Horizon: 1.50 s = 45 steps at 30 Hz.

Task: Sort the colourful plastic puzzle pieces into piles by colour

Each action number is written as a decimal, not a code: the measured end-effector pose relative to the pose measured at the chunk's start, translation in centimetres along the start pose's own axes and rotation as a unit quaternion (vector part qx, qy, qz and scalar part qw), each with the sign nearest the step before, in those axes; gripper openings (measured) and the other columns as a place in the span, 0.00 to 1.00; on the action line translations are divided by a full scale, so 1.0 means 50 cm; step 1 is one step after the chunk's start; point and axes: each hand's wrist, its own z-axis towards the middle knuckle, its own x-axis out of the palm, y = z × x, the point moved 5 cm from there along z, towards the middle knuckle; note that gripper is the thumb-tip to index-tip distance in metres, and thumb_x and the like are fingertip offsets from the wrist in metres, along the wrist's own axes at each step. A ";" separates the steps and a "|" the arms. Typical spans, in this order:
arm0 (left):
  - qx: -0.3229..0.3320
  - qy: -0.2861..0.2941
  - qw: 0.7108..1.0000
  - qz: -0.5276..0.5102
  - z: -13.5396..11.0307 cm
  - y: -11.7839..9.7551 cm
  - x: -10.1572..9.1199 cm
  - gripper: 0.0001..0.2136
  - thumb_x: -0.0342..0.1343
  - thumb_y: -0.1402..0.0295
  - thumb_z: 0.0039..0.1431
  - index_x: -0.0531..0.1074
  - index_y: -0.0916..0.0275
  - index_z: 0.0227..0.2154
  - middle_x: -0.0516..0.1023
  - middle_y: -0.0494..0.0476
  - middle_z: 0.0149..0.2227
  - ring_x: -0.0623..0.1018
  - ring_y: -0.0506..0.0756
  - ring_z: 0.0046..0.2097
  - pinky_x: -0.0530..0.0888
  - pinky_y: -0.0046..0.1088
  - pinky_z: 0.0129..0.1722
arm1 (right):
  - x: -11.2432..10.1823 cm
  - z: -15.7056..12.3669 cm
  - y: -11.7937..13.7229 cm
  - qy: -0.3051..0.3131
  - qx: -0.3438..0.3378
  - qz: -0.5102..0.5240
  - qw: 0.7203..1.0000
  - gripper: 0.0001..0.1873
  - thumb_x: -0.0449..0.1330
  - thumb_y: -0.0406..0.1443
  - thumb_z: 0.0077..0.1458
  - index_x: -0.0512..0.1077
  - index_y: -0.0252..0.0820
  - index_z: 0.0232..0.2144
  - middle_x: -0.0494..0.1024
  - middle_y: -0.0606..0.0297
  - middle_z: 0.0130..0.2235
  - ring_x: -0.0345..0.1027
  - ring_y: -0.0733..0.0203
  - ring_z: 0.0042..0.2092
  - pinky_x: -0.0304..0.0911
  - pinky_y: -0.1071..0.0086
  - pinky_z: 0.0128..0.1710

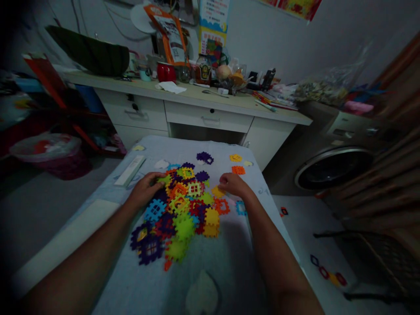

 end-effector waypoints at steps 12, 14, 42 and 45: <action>0.003 -0.005 1.000 0.005 0.003 -0.001 0.000 0.15 0.56 0.59 0.51 0.74 0.60 0.41 0.76 0.58 0.45 0.76 0.59 0.46 0.71 0.39 0.50 | 0.048 -0.052 0.041 -0.036 0.053 -0.099 0.993 0.17 0.66 0.43 0.49 0.76 0.40 0.40 0.74 0.58 0.40 0.67 0.60 0.37 0.57 0.70 0.37; 0.004 -0.001 1.000 0.007 0.003 -0.005 -0.001 0.15 0.56 0.59 0.51 0.74 0.60 0.41 0.76 0.58 0.45 0.75 0.59 0.46 0.71 0.39 0.50 | 0.044 -0.053 0.040 -0.047 0.049 -0.088 0.994 0.15 0.66 0.42 0.49 0.77 0.40 0.38 0.75 0.59 0.39 0.67 0.61 0.36 0.57 0.71 0.36; -0.001 0.004 1.000 0.005 0.005 -0.008 0.000 0.17 0.56 0.57 0.51 0.74 0.59 0.42 0.77 0.58 0.45 0.75 0.60 0.46 0.71 0.40 0.50 | -0.088 0.111 -0.253 -0.371 0.337 0.391 0.772 0.07 0.57 0.29 0.52 0.61 0.42 0.26 0.62 0.76 0.16 0.59 0.71 0.17 0.59 0.79 0.17; -0.002 0.003 1.000 0.006 0.006 -0.005 0.000 0.17 0.56 0.58 0.51 0.74 0.59 0.42 0.77 0.58 0.44 0.75 0.60 0.46 0.72 0.40 0.49 | -0.075 0.126 -0.266 -0.359 0.355 0.383 0.774 0.08 0.57 0.28 0.51 0.62 0.42 0.25 0.59 0.77 0.15 0.56 0.71 0.15 0.56 0.79 0.15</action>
